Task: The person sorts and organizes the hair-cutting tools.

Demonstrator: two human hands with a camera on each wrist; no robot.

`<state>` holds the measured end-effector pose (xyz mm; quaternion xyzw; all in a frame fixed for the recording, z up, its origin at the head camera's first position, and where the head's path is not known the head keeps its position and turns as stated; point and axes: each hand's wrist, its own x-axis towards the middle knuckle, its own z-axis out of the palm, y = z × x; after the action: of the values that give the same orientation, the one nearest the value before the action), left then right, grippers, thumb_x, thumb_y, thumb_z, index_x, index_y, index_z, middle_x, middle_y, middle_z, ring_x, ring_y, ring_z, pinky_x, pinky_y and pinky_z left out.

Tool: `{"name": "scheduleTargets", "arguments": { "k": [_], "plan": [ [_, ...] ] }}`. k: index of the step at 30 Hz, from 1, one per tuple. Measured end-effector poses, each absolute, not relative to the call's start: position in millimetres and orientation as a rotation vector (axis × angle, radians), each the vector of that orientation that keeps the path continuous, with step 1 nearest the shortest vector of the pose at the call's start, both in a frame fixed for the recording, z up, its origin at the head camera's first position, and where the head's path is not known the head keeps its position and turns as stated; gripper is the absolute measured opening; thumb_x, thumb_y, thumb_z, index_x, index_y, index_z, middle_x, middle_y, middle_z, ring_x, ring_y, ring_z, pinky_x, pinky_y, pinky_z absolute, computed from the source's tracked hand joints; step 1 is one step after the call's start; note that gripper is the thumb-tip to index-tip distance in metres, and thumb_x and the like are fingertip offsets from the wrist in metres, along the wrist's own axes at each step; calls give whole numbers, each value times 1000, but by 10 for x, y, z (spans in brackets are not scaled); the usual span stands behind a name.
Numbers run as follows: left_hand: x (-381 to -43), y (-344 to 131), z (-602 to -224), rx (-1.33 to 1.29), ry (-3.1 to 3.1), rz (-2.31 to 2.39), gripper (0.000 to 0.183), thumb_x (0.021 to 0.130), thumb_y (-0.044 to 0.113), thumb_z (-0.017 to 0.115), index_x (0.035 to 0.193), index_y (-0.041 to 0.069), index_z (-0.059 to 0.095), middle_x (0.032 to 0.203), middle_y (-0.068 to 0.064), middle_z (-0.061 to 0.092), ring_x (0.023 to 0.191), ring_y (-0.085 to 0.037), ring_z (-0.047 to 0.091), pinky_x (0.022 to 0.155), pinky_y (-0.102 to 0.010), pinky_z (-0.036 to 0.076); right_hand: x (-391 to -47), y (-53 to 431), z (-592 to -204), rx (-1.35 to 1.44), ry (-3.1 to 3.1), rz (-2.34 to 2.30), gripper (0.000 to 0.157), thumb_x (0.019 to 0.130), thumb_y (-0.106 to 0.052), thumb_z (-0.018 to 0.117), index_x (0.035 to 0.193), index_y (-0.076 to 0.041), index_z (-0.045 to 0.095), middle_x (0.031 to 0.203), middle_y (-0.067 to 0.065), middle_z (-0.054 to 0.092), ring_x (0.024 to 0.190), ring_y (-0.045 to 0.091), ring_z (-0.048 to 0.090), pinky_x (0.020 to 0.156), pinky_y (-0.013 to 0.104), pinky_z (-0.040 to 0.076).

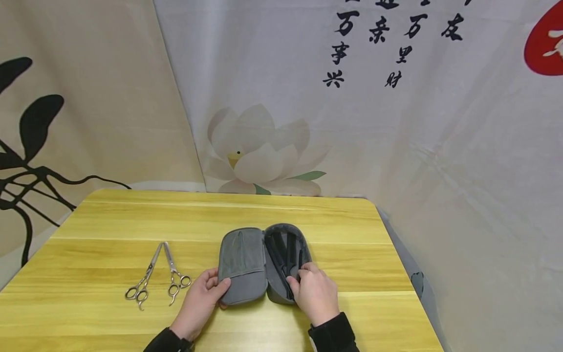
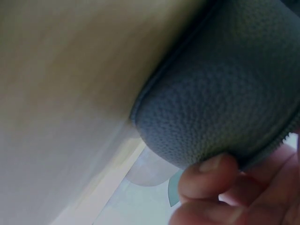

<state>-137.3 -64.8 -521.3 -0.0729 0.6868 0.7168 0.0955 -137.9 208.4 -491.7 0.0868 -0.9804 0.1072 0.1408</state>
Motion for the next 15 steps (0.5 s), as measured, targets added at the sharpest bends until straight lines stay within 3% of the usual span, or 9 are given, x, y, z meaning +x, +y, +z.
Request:
{"name": "scheduleTargets", "arguments": {
  "k": [15],
  "plan": [
    [-1352,-636,-5186,-196,2050,2135,54,97,18,66,137,-7,41,106,-19,63,83,-24,61,57,-34,56,-1389,2087,-4948,304,-2828,258,41,87,-45,73,97,-6,79,104,6,68,84,22,66,59,41,58]
  ]
}}
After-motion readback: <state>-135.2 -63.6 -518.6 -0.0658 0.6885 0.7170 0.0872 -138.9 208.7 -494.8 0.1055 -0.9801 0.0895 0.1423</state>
